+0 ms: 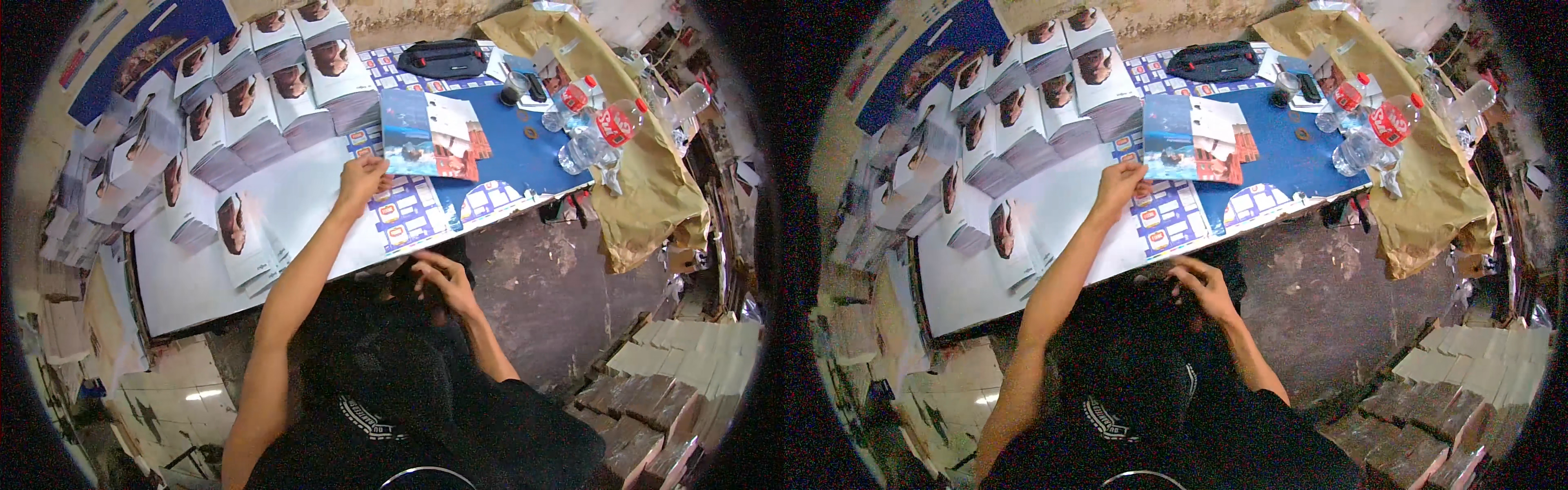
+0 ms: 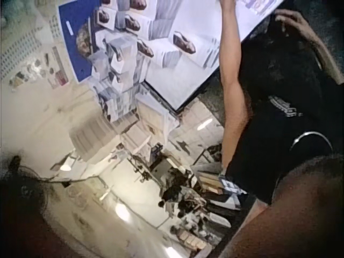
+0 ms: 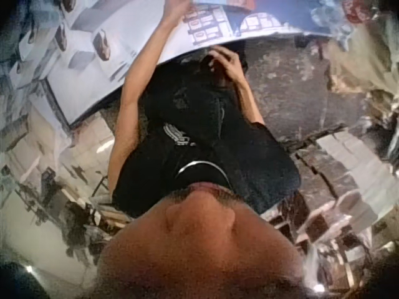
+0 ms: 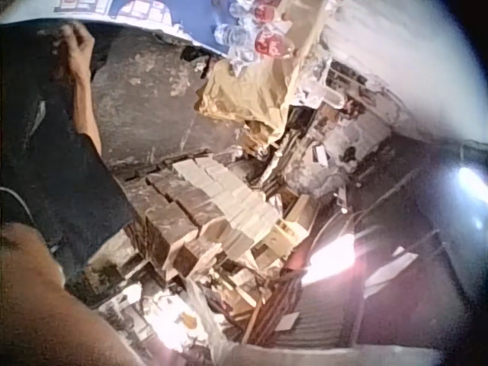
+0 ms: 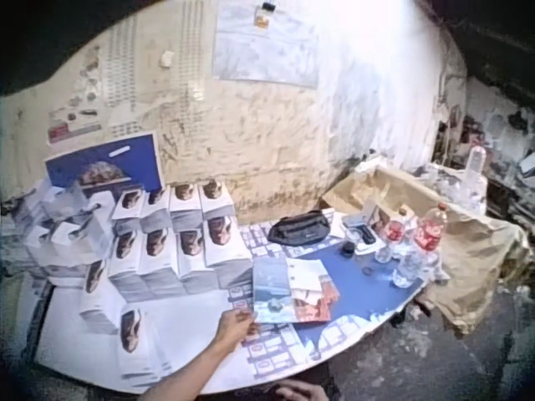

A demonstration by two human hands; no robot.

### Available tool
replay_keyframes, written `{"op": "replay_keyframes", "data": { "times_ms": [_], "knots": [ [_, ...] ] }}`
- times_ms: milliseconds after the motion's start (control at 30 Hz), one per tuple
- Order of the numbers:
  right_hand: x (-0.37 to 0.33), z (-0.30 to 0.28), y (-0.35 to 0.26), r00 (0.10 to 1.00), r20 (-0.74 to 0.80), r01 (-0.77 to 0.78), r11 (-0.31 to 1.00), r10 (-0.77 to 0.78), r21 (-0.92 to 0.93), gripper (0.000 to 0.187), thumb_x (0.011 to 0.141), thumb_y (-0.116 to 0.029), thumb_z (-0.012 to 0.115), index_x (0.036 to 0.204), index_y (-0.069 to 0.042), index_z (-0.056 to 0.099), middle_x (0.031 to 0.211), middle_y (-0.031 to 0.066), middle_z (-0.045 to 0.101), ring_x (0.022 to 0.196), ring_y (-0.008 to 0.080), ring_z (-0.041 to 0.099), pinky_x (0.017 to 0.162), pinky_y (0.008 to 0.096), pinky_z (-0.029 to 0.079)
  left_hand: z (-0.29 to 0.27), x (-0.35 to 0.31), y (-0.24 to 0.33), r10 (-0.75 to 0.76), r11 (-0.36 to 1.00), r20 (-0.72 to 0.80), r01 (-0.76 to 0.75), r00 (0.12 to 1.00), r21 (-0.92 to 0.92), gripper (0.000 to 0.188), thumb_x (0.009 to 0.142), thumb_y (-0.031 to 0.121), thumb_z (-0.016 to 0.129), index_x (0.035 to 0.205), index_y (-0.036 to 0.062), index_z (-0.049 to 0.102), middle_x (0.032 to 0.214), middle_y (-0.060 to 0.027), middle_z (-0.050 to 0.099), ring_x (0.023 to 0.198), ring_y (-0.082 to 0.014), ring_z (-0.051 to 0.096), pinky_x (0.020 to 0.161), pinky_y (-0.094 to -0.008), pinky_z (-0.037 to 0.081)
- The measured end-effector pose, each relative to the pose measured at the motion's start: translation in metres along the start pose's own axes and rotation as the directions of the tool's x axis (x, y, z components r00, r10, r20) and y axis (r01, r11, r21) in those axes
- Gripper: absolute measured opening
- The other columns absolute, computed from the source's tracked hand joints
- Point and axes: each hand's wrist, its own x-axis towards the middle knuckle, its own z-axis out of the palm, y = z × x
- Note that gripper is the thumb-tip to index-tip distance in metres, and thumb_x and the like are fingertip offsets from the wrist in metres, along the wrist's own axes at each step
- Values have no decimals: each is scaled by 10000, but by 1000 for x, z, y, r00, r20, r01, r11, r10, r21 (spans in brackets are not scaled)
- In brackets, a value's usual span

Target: The recorder is sorting and pressing stacks of printed leaflets or brochures on a table in a workshop.

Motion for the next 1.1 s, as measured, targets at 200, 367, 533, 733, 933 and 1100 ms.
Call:
{"op": "replay_keyframes", "data": {
  "times_ms": [200, 367, 533, 733, 933, 1100],
  "knots": [
    [-5, -32, 11, 977, -84, -121, 840, 194, 529, 591, 1004, -388, 470, 1477, -36, 424, 1382, 175, 538, 770, 220, 674, 570, 298, 578, -47, -132, -35, -98, 995, -122, 94, 988, -43, 277, 969, 158, 658, 1085, -91, 623, 918, -155, 709, 760, -183, 711, 626, -290, 581],
    [10, -24, 5, 971, 87, -237, 829, 224, 507, 615, 992, -427, 433, 1429, 6, 464, 1241, 136, 613, 766, 226, 658, 578, 327, 557, -89, -223, -72, -134, 896, -186, 199, 973, 396, 339, 942, 185, 684, 1138, -88, 648, 811, -109, 713, 691, -155, 684, 595, -272, 552],
    [50, -4, -33, 942, -28, -332, 939, 335, 96, 385, 1010, -257, 503, 1239, 10, 658, 1049, 79, 716, 841, 183, 662, 772, 299, 537, -95, -220, -76, 151, 939, -335, -29, 930, 343, 527, 941, 94, 663, 1394, -75, 454, 1179, -197, 652, 945, -190, 667, 828, -327, 549],
    [105, 29, -35, 977, 176, 208, 737, -122, -643, 424, 951, -300, 650, 1221, 26, 668, 1087, 158, 724, 1015, 232, 676, 889, 330, 508, -87, -180, -73, -80, 960, -241, 10, 967, -281, 596, 980, 95, 592, 1471, -89, 309, 1361, -256, 548, 1200, -284, 594, 1062, -394, 476],
    [114, 61, -22, 919, 248, 359, 390, -307, -848, 517, 892, -268, 688, 1333, -22, 576, 1310, 275, 574, 1033, 421, 657, 865, 447, 544, -71, -165, -58, -100, 932, -221, 13, 970, -362, 586, 995, 151, 564, 1464, -97, 316, 1424, -267, 490, 1248, -308, 563, 1098, -415, 447],
    [126, 70, -19, 889, 245, 348, 225, -387, -910, 500, 893, -256, 670, 1330, -36, 563, 1317, 272, 559, 1019, 424, 663, 840, 467, 559, -74, -150, -52, -98, 936, -248, 5, 964, -351, 567, 995, 154, 558, 1443, -113, 336, 1435, -263, 480, 1255, -294, 557, 1100, -412, 448]
  ]
}}
